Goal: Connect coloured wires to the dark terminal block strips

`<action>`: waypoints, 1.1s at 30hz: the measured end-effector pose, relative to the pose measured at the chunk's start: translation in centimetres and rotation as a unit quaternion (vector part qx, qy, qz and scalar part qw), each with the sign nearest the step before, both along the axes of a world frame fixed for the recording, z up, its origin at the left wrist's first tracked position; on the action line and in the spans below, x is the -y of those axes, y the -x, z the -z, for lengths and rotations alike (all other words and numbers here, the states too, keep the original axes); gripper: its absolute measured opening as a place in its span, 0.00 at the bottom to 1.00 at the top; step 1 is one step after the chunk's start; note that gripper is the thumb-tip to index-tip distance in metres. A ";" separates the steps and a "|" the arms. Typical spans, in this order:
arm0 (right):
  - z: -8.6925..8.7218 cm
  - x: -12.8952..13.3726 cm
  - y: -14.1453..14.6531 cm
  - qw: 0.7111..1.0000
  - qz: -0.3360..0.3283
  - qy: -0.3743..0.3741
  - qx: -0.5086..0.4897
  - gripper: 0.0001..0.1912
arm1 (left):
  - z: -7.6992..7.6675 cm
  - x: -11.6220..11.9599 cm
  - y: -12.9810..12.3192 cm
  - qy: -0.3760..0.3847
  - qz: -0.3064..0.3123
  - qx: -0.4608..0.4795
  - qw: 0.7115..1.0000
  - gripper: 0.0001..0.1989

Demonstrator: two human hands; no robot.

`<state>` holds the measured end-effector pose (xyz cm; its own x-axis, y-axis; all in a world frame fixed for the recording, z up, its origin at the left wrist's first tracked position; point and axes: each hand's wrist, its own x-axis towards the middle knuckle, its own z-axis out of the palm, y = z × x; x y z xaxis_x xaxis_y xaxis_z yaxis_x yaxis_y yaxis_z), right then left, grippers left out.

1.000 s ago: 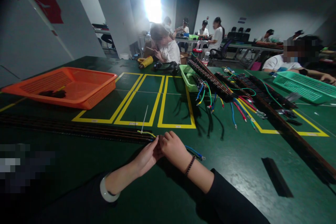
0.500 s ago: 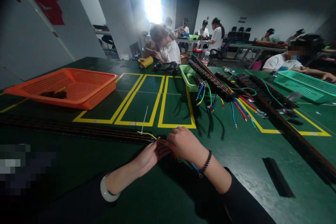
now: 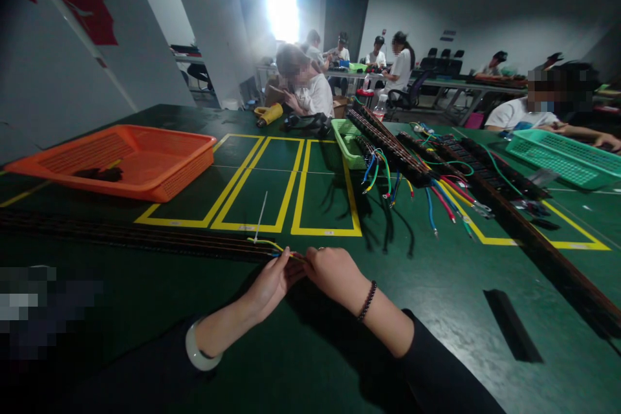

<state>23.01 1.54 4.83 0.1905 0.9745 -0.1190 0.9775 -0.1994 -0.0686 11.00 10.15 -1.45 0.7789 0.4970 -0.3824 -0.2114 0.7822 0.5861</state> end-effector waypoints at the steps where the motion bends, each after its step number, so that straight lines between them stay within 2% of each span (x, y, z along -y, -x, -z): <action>1: 0.2 -0.1 -0.1 1.000 0.011 -0.007 0.000 0.10 | 0.1 -0.1 -0.1 0.000 -0.006 0.001 1.000 0.08; 4: 1.0 -0.7 -1.0 0.998 0.038 -0.055 0.009 0.11 | 0.2 -0.2 -0.2 -0.005 0.003 0.008 1.000 0.08; 7: 2.3 -1.2 -2.3 0.994 0.028 -0.104 0.025 0.11 | 0.3 -0.3 -0.1 -0.019 0.033 0.008 0.999 0.10; 11: 4.1 -1.6 -3.4 0.994 -0.040 -0.095 0.046 0.06 | 0.5 -0.4 0.0 -0.024 0.042 -0.002 0.999 0.09; 14: 4.8 -1.6 -3.6 0.994 -0.061 -0.077 0.045 0.08 | 0.5 -0.4 0.0 -0.014 0.053 -0.008 0.998 0.08; 17: 4.4 -1.7 -3.5 0.996 -0.053 -0.069 0.036 0.11 | 0.3 -0.4 0.0 -0.006 0.056 -0.012 0.998 0.09; 23: 1.7 -1.0 -2.5 0.993 0.027 -0.092 -0.074 0.15 | 0.5 -0.3 0.0 0.001 0.052 -0.005 0.999 0.07; 29: 0.6 0.1 -0.6 0.998 0.006 -0.001 -0.056 0.11 | 0.6 -0.3 -0.1 0.006 0.041 0.014 0.999 0.07; 33: 0.5 -0.1 -0.4 0.999 0.024 0.006 -0.031 0.08 | 0.3 -0.2 -0.1 -0.006 0.046 0.008 0.999 0.07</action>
